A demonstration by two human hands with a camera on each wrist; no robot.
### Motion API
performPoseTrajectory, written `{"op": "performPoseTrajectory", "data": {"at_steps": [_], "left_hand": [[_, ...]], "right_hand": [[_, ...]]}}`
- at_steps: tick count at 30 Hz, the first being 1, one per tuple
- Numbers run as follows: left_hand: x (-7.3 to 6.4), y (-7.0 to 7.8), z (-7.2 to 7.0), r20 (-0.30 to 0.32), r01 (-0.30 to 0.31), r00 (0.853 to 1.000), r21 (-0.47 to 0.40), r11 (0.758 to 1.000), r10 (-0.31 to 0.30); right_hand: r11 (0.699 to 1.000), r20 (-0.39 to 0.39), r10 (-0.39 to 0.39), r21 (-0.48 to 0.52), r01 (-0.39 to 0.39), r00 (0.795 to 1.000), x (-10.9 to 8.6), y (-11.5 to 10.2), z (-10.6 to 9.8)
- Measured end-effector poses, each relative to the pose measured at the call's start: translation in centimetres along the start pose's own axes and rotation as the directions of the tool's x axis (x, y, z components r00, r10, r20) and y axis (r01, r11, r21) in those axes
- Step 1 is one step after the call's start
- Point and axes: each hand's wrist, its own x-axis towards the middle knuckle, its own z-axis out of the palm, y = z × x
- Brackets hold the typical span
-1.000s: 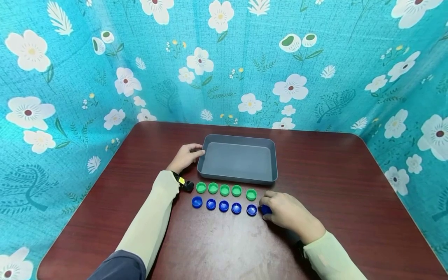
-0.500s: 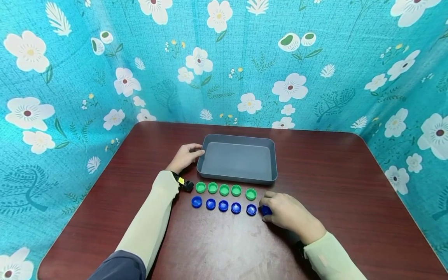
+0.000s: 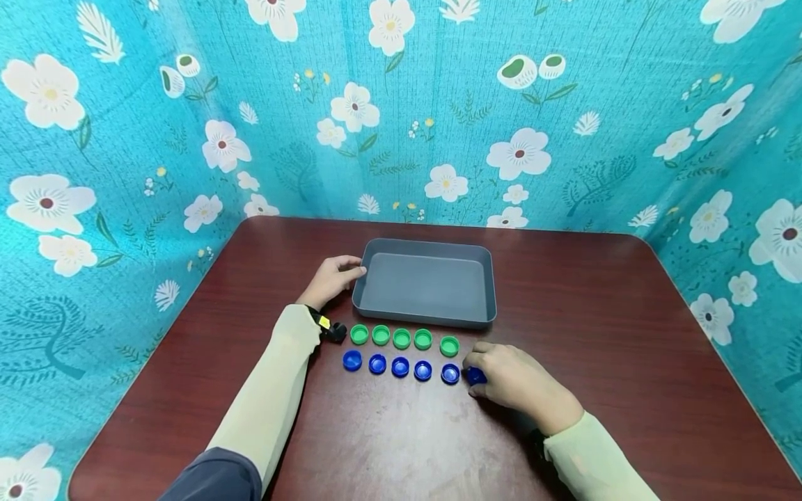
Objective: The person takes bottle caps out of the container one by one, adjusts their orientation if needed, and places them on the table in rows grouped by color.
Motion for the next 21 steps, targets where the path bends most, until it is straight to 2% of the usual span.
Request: {"op": "performPoseTrajectory", "data": {"at_steps": [21], "left_hand": [[-0.02,-0.01,0.01,0.000,0.000,1.000,0.002,1.000,0.000]], "right_hand": [[1.000,-0.001,-0.004,0.005,0.004,1.000,0.14,0.18,-0.03]]}}
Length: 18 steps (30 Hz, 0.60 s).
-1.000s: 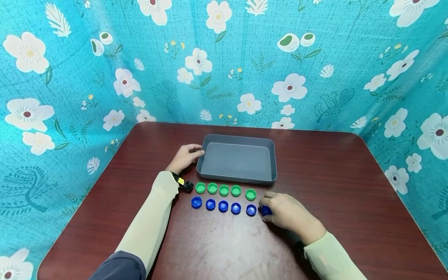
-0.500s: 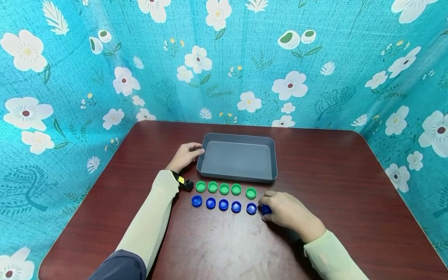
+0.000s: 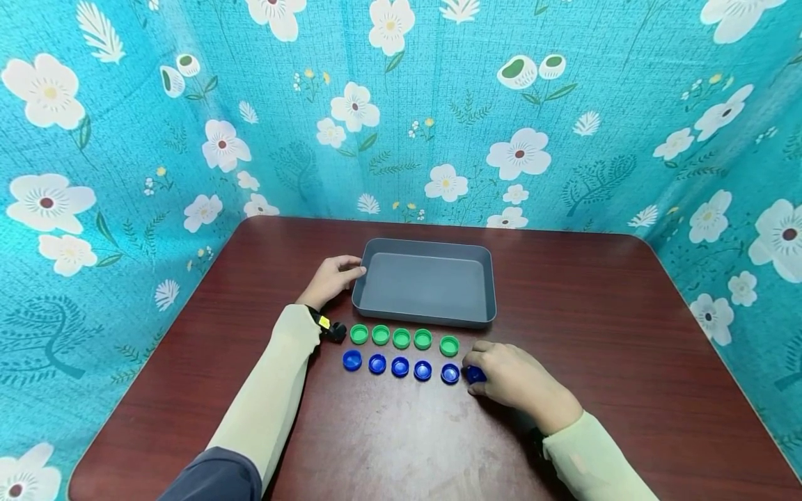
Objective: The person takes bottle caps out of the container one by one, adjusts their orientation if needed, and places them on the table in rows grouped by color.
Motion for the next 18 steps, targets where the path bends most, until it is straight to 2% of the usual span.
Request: {"op": "performPoseTrajectory", "data": {"at_steps": [6,10,14,18], "left_hand": [[0.0,0.0,0.3,-0.003,0.006,1.000,-0.004,1.000,-0.006],[0.1,0.1,0.1,0.016,0.005,1.000,-0.007,1.000,-0.005],[0.5,0.1,-1.2,0.004,0.007,1.000,-0.057,0.998,-0.007],[0.4,0.3,-3.4,-0.027,0.028,0.999,-0.014,1.000,-0.029]], "right_hand": [[1.000,-0.005,-0.004,-0.004,0.004,1.000,-0.3,0.0,0.0],[1.000,0.004,0.008,-0.021,-0.008,1.000,-0.3,0.0,0.0],[0.999,-0.005,0.033,-0.039,-0.033,0.999,0.1,-0.2,-0.3],[0.998,-0.042,0.053,-0.034,-0.055,0.998,0.7,0.0,-0.8]]}}
